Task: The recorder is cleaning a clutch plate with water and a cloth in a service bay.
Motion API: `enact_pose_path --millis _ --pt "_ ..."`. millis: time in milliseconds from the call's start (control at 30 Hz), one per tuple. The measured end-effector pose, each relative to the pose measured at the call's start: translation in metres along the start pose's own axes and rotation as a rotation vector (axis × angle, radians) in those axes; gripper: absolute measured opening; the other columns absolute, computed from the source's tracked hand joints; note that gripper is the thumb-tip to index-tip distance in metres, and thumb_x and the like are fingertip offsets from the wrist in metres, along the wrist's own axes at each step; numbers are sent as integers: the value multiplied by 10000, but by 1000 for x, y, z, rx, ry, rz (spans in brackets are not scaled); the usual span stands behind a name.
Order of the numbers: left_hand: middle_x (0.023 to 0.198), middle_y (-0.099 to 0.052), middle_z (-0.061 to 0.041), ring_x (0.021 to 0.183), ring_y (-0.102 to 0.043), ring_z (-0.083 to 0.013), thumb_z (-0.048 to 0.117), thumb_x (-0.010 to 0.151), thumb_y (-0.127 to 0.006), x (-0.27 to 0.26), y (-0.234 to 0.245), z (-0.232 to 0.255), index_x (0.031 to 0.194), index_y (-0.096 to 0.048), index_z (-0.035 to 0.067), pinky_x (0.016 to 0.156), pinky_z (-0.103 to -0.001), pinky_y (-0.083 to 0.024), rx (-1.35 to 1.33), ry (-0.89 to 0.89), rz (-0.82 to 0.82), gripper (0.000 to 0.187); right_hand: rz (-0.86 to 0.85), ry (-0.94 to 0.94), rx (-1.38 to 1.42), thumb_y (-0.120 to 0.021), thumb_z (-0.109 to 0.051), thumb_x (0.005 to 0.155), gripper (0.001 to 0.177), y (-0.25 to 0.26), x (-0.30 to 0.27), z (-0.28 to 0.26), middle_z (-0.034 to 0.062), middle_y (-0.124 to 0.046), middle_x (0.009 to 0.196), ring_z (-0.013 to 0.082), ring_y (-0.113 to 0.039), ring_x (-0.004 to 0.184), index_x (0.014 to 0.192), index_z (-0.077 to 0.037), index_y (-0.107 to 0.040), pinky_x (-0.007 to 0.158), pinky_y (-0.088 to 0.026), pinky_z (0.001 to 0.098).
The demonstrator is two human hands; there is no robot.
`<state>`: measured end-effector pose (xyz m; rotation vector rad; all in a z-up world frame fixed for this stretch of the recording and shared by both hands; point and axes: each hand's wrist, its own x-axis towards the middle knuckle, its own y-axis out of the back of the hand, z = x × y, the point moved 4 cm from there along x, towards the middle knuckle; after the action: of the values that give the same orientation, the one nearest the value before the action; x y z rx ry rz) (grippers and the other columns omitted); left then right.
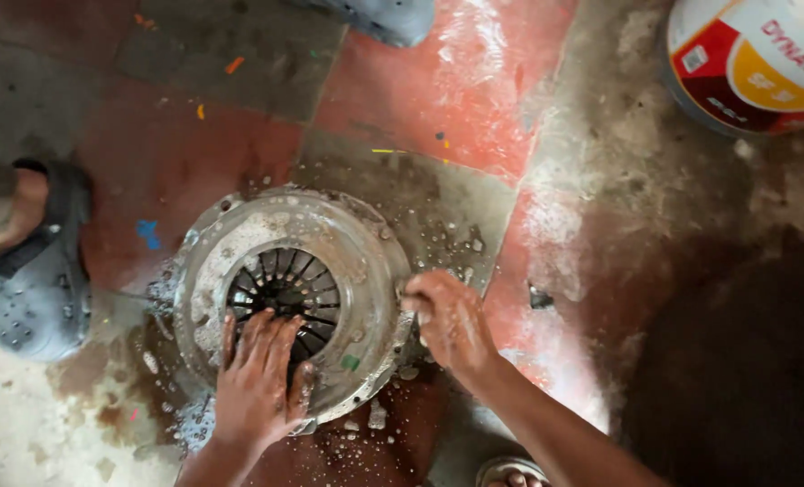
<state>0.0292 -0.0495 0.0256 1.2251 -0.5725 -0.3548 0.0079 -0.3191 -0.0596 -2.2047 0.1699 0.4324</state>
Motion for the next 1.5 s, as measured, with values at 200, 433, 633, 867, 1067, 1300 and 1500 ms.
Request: enact_pose_path --millis 200,433,633,867,1067,1300,1500 --pt "1267 -628 -199 1316 -522 -384 305 905 -566 4 11 3 1344 -567 29 1238 -619 -218 -78 -18 36 518 -217 232 76 -610 -131 1072 181 -1 35 -2 177 -718 993 223 -695 881 1078 39 -671 477 -483 214" --pt "1336 -585 -204 1379 -455 -359 375 943 -514 -6 -3 -8 1414 -488 64 1251 -589 -111 18 18 -84 564 -51 406 -1084 -601 -1 1023 178 -25 -4 -12 55 -634 1006 149 -688 796 1191 0 -662 567 -539 237" --pt "1348 -576 -183 1384 -440 -332 382 938 -493 -7 -4 -7 1426 -474 53 1245 -589 -92 39 21 -122 589 -1 692 -1712 -593 46 894 315 -53 -36 -22 113 -692 1011 185 -702 709 1188 -55 -647 479 -575 256" --pt "1366 -579 -149 1409 -436 -315 367 935 -492 -5 6 -4 1429 -478 90 1276 -570 -103 -29 45 -102 566 175 810 -1597 -600 -107 978 127 -27 18 -18 48 -658 864 195 -640 652 1051 -99 -704 494 -544 305" --pt "1422 -530 -182 1403 -396 -343 457 946 -462 -15 -23 -19 1448 -405 88 1224 -592 -59 83 16 -172 626 124 707 -1793 -625 -70 903 110 -90 88 -56 123 -635 843 342 -652 780 866 -84 -728 722 -539 466" --pt "1366 -570 -176 1389 -426 -339 398 955 -459 -9 -10 -17 1449 -439 86 1240 -609 -72 37 38 -145 584 -321 858 -973 -575 -212 1102 203 -70 71 -50 144 -552 1072 269 -623 938 1180 -41 -652 905 -579 403" --pt "1312 -596 -181 1365 -465 -358 344 937 -513 -6 -2 -13 1404 -505 38 1228 -630 -132 -7 0 -88 558 -101 461 -1847 -696 -247 912 194 -42 119 -59 109 -784 934 188 -718 811 966 -83 -784 712 -561 347"
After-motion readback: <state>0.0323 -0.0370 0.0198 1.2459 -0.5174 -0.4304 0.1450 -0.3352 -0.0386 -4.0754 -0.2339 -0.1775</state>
